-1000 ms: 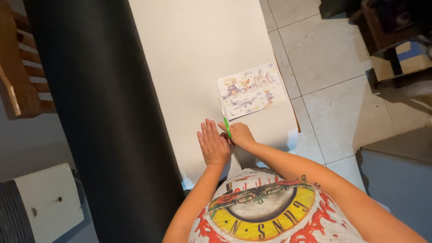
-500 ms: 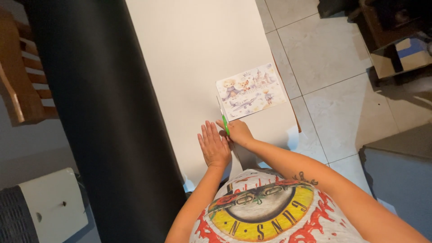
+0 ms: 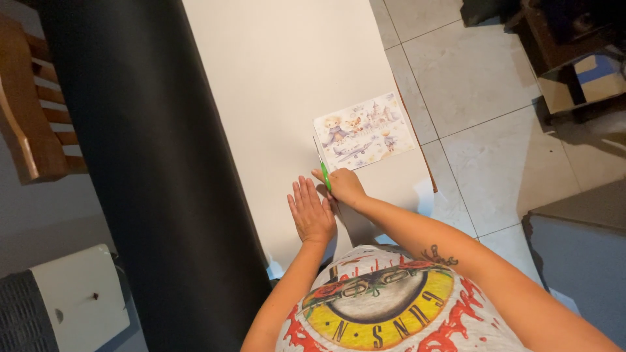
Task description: Cutting a long strip of paper and then trimming around a printed design using scissors.
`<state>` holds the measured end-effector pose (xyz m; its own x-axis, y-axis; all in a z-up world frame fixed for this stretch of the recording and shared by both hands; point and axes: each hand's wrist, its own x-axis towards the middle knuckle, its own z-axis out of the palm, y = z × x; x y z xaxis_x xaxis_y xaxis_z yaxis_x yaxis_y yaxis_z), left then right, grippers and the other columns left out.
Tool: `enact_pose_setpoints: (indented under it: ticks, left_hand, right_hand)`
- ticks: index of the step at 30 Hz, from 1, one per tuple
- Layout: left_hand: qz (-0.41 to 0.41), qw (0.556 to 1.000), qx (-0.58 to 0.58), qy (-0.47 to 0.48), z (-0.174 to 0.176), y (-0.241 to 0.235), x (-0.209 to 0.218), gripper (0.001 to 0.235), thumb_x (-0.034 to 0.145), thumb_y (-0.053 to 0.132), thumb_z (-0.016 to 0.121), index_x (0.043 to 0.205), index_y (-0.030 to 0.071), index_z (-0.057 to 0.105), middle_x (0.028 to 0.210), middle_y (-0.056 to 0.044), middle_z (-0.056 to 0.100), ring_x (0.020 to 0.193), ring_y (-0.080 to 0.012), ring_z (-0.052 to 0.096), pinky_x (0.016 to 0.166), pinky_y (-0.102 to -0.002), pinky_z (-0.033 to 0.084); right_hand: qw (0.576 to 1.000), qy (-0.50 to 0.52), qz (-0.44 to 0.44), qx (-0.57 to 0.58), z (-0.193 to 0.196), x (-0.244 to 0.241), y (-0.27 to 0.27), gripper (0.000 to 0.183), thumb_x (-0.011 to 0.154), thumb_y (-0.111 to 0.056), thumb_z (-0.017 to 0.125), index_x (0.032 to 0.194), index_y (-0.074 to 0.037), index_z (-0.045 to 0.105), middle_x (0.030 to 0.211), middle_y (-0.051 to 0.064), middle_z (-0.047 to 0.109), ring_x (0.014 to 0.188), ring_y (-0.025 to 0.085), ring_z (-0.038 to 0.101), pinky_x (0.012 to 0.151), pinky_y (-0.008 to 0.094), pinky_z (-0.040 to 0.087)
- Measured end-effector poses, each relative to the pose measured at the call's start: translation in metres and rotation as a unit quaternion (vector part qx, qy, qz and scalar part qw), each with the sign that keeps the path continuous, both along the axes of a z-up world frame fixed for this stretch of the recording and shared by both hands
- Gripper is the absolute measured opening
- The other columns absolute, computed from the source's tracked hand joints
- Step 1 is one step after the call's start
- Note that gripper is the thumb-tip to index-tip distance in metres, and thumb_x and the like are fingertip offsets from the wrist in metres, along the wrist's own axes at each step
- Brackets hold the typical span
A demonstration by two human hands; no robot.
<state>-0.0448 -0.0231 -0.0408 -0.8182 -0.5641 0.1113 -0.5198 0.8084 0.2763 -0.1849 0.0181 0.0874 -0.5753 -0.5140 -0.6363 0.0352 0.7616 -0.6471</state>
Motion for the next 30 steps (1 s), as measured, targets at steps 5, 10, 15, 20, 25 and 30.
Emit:
enact_pose_setpoints:
  ticks: [5,10,15,20,25,30]
  left_hand:
    - [-0.002,1.000,0.007,-0.007,0.003,0.001,0.000,0.067,0.102,0.033,0.041,0.160,0.001,0.026,0.169,-0.020,0.023,0.156,-0.0385,0.019,0.127,-0.057,0.010]
    - [-0.001,1.000,-0.003,-0.012,0.007,0.001,-0.001,0.069,0.101,0.032,0.041,0.161,0.002,0.023,0.170,-0.019,0.020,0.157,-0.0371,0.017,0.127,-0.056,0.009]
    - [0.000,1.000,0.003,-0.019,0.006,0.001,-0.001,0.068,0.102,0.032,0.039,0.161,0.002,0.022,0.170,-0.019,0.020,0.157,-0.0370,0.017,0.127,-0.056,0.008]
    - [0.002,0.999,0.012,-0.046,0.005,0.000,0.000,0.067,0.103,0.033,0.037,0.161,0.003,0.021,0.170,-0.018,0.018,0.157,-0.0358,0.014,0.128,-0.055,0.006]
    - [0.005,0.999,0.015,-0.050,0.009,0.001,-0.001,0.069,0.101,0.032,0.039,0.161,0.003,0.021,0.170,-0.017,0.018,0.157,-0.0349,0.015,0.127,-0.054,0.005]
    - [0.005,0.996,0.035,-0.078,0.010,0.000,-0.001,0.067,0.104,0.035,0.033,0.162,0.005,0.017,0.171,-0.016,0.014,0.158,-0.0340,0.011,0.128,-0.053,0.003]
  right_hand:
    - [1.000,0.011,0.013,0.016,-0.024,-0.010,-0.004,0.057,0.092,-0.051,0.050,0.061,-0.009,0.075,0.055,0.007,0.070,0.081,0.035,0.076,0.083,0.046,0.057]
    - [0.996,-0.092,-0.015,0.010,-0.020,-0.017,-0.015,0.077,0.086,-0.074,0.050,0.059,-0.004,0.070,0.054,0.012,0.068,0.062,0.028,0.075,0.077,0.036,0.057]
    - [0.999,-0.039,-0.001,0.010,-0.039,-0.014,-0.013,0.072,0.090,-0.072,0.048,0.059,-0.010,0.070,0.054,0.007,0.069,0.074,0.031,0.076,0.084,0.041,0.055]
    - [0.999,-0.032,0.000,0.011,-0.040,-0.016,-0.016,0.079,0.088,-0.078,0.050,0.061,-0.006,0.070,0.058,0.009,0.070,0.086,0.036,0.075,0.088,0.043,0.054]
    - [0.997,-0.077,-0.020,0.003,-0.024,-0.024,-0.022,0.078,0.087,-0.079,0.049,0.063,-0.008,0.069,0.057,0.009,0.070,0.069,0.028,0.077,0.086,0.036,0.053]
    - [1.000,-0.005,0.014,0.013,-0.042,-0.023,-0.022,0.076,0.093,-0.071,0.046,0.061,-0.008,0.072,0.059,0.011,0.071,0.085,0.035,0.076,0.087,0.044,0.053]
